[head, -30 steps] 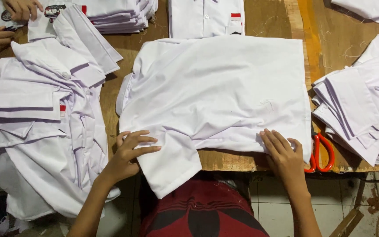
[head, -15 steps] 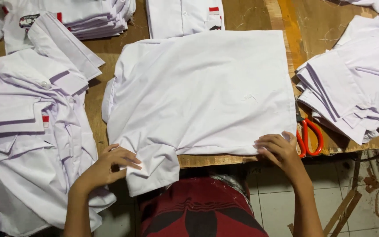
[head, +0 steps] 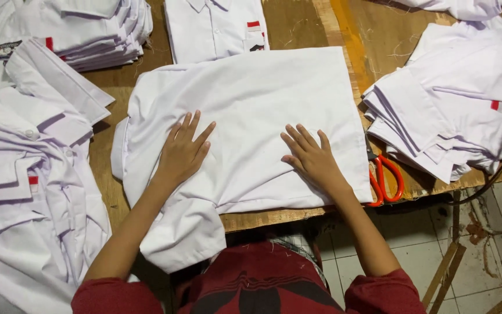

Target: Folding a white school shirt on a wooden table in a factory setting.

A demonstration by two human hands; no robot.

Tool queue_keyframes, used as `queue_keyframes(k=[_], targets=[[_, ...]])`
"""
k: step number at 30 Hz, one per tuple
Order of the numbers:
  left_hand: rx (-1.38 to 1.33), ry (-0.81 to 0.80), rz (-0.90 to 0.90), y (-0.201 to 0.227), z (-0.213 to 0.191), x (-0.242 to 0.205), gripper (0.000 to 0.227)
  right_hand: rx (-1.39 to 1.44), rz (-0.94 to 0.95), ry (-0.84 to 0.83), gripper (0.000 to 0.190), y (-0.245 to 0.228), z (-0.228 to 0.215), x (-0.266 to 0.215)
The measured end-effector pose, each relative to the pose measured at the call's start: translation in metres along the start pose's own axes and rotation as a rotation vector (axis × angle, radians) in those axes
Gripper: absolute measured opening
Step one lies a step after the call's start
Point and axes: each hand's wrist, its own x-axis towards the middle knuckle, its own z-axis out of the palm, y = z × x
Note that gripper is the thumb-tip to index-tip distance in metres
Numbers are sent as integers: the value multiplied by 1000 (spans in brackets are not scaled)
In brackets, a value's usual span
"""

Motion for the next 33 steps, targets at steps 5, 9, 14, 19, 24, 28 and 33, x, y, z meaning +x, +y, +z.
queue_keyframes(k=[5,9,14,19,24,28,33], targets=[[0,11,-44,-5,0,-10,50,-51,117,40,63,18,1,-28],[26,-14,-67,-13,-4,-16,49,-159,175,228,48,39,-2,-50],[-19,-203,-157,-12,-29,-13,52,-307,130,216,36,72,-17,-80],[-68,-545,-267,8,-41,13,65,-333,182,361,14,88,-20,-97],[-325,-136,441,98,-14,48,47,-232,205,407,25,78,-5,-88],[-479,-362,722,161,-36,50,46,-190,245,235,42,59,-15,-90],[-232,-263,603,177,6,27,51,-441,316,513,15,87,-15,-106]])
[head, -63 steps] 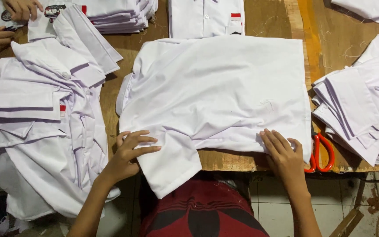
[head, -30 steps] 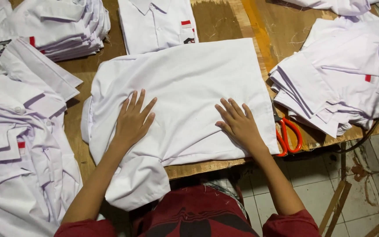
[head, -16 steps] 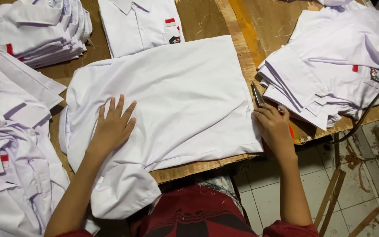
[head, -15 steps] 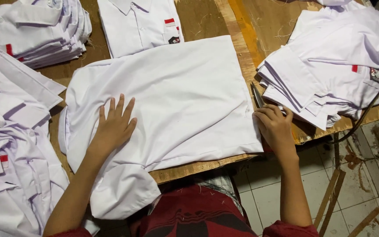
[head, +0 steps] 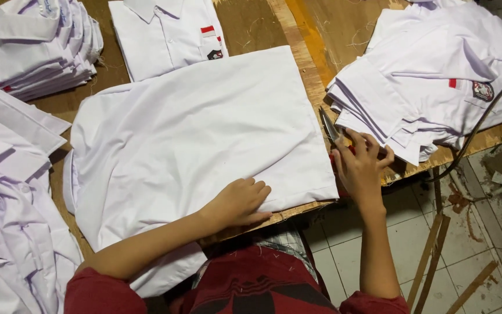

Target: Folding a white school shirt on a wooden table in a factory setting.

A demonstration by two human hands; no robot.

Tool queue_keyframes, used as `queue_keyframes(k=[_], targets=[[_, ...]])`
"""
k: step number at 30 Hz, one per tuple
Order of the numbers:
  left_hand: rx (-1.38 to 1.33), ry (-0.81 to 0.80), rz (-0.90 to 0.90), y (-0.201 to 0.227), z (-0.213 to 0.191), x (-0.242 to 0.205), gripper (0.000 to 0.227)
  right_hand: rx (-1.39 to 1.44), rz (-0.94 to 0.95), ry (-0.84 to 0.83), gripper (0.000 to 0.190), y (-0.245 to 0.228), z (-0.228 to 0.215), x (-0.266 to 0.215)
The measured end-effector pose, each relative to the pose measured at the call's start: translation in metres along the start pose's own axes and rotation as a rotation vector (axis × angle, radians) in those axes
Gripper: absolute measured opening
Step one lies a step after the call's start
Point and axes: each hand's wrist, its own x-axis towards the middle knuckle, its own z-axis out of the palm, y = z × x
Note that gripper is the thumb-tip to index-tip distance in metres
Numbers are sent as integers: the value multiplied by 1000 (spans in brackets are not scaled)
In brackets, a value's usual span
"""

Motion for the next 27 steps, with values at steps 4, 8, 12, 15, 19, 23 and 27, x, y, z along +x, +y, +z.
queue_keyframes(k=[4,8,12,15,19,23,27], targets=[[-33,-59,-89,4,-6,-2,41,209,90,-136,19,0,-17,-15],[-296,-319,-172,2,-35,1,44,509,380,-416,33,-9,-40,-32],[-338,-404,-230,-6,-40,-4,39,573,569,-497,28,-23,-57,-40],[-326,-399,-160,-6,-32,-9,42,681,631,-493,26,-23,-50,-45],[-325,-387,-172,2,-45,-7,33,915,704,-386,18,-25,-59,-35],[-464,-177,-213,-10,-65,-7,37,1172,698,-286,15,-10,-41,-49],[-86,392,-153,-68,-31,-19,23,1314,663,-226,16,-4,-36,-52]])
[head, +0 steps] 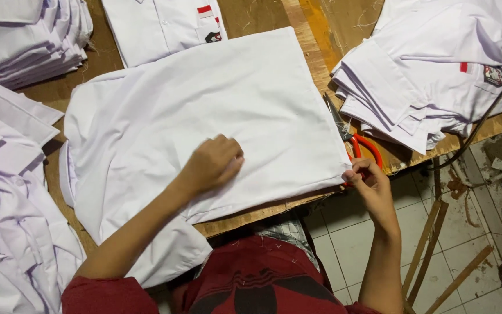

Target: Folding a white school shirt on a wooden table in a factory setting.

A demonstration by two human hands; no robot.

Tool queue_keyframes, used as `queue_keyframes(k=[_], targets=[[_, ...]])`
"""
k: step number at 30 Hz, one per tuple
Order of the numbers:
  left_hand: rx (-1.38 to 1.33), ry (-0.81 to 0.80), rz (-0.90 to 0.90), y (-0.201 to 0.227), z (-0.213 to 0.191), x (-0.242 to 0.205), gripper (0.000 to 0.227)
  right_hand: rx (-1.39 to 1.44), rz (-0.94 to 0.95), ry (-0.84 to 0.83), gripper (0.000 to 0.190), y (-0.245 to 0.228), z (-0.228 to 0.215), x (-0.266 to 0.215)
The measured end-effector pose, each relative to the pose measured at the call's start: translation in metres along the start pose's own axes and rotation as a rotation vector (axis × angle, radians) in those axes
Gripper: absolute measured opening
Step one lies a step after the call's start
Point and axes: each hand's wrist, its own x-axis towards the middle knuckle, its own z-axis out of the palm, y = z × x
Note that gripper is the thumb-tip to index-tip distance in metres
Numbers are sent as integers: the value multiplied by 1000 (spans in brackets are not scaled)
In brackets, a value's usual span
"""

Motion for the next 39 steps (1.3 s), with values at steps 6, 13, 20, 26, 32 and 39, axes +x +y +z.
queue_keyframes(k=[6,13,20,26,32,39], targets=[[120,-166,-369,-58,-14,-28,44,10,127,-127,14,3,-10,2],[40,-217,-415,-64,-19,-33,51,-77,97,-183,6,-5,-22,-9],[3,-156,-340,-64,-16,-32,48,-394,28,-270,19,-48,-13,3],[-164,-73,61,0,-18,-7,39,-503,-428,-383,20,-52,29,3],[-75,-260,145,9,20,-24,49,-475,-812,-563,22,-44,98,-13],[-31,-321,134,7,25,-27,51,-335,-592,-501,11,-41,76,-10]])
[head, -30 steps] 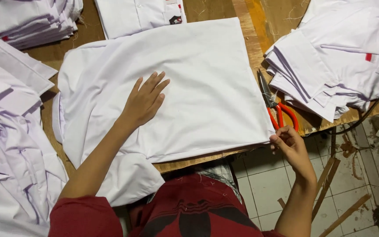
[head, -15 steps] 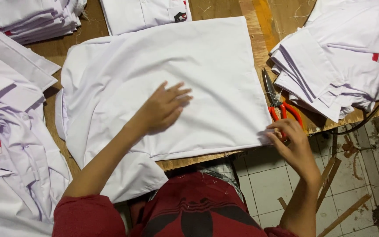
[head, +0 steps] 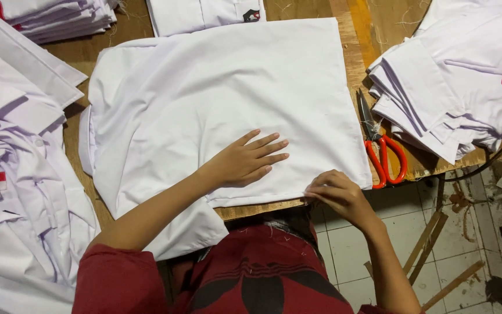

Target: Folding a white school shirt on a wooden table in a factory setting.

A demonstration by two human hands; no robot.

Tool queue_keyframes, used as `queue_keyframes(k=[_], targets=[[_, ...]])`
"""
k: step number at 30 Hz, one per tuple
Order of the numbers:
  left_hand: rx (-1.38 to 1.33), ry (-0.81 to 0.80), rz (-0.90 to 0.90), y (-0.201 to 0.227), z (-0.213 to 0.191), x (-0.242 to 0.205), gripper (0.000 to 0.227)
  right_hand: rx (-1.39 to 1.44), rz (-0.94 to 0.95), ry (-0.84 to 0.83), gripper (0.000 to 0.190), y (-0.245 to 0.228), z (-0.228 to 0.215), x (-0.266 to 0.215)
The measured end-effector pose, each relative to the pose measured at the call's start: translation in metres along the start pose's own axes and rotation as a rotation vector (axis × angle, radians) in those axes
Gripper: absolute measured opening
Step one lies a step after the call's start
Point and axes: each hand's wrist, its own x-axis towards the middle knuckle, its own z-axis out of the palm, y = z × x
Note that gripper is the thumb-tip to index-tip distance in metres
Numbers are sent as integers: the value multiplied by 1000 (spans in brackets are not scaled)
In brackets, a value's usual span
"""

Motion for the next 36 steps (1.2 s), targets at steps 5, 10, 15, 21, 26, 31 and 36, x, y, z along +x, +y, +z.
queue_keyframes(k=[5,10,15,21,26,31,36], targets=[[-5,-24,-4,0,0,-1,52,-78,130,144,11,43,-31,-19],[-12,-41,-2,-1,-4,-1,53,-206,207,333,12,52,-84,-15],[19,48,67,1,-11,0,52,-627,323,373,58,48,-114,2],[119,151,-131,6,-20,6,55,-661,63,148,40,52,-34,50],[180,196,-404,-27,-19,-9,59,-611,-41,-150,55,43,32,87],[142,154,-487,-35,-14,-15,61,-676,118,-333,66,40,13,96],[160,168,-501,-35,-10,-15,60,-937,414,-93,80,106,-40,75]])
